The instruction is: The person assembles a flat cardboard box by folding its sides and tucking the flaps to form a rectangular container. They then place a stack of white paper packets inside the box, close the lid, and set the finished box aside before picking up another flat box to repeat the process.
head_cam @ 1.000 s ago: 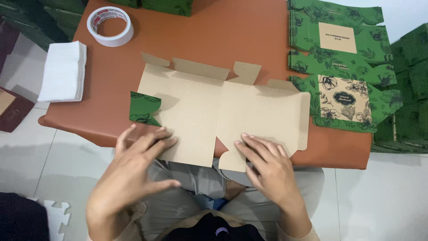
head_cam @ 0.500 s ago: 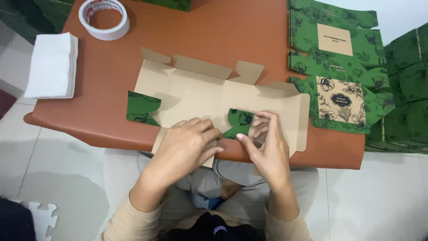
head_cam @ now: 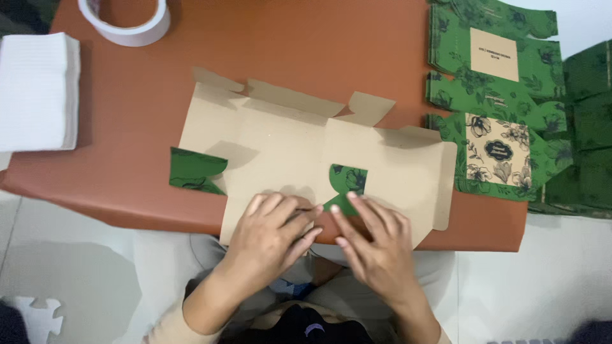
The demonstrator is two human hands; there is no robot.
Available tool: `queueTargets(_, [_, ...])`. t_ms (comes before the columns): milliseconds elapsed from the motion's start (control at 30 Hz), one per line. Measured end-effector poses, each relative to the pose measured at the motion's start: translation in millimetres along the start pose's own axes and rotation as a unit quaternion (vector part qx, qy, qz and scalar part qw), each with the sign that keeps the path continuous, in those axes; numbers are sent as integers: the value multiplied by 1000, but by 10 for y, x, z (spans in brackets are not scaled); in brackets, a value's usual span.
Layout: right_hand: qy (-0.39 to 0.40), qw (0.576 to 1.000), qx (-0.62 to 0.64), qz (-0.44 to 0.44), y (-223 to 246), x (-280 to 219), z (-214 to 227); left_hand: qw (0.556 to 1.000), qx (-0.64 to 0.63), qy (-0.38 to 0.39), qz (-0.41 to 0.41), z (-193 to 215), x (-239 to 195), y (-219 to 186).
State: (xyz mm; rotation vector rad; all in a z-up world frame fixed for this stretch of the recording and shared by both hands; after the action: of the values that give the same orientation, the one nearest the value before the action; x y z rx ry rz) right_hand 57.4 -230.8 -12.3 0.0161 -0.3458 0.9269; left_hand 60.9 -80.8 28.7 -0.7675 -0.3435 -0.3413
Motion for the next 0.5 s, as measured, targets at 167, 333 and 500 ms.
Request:
queueTargets(167, [11, 996, 84, 2, 114, 352, 163, 997, 13, 26, 67, -56, 43, 110])
queueTargets(333, [56, 983, 175, -23, 18, 257, 168, 993, 72, 19, 91, -78, 101, 21])
queueTargets(500, [26, 988, 141, -49, -233, -188, 459, 980, 133, 32, 143, -305, 150, 49])
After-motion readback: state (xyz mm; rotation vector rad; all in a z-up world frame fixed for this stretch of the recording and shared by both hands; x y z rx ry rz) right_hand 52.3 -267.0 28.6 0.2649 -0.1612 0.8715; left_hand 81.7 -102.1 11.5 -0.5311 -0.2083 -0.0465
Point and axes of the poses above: each hand's wrist, its own x-axis towards the middle knuckle, its own z-axis out of the back of the hand, y = z × x, the point moved 10 cm from there along x, towards the middle knuckle, and after that the axes turned 12 degrees about z, right-handed, at the moved point
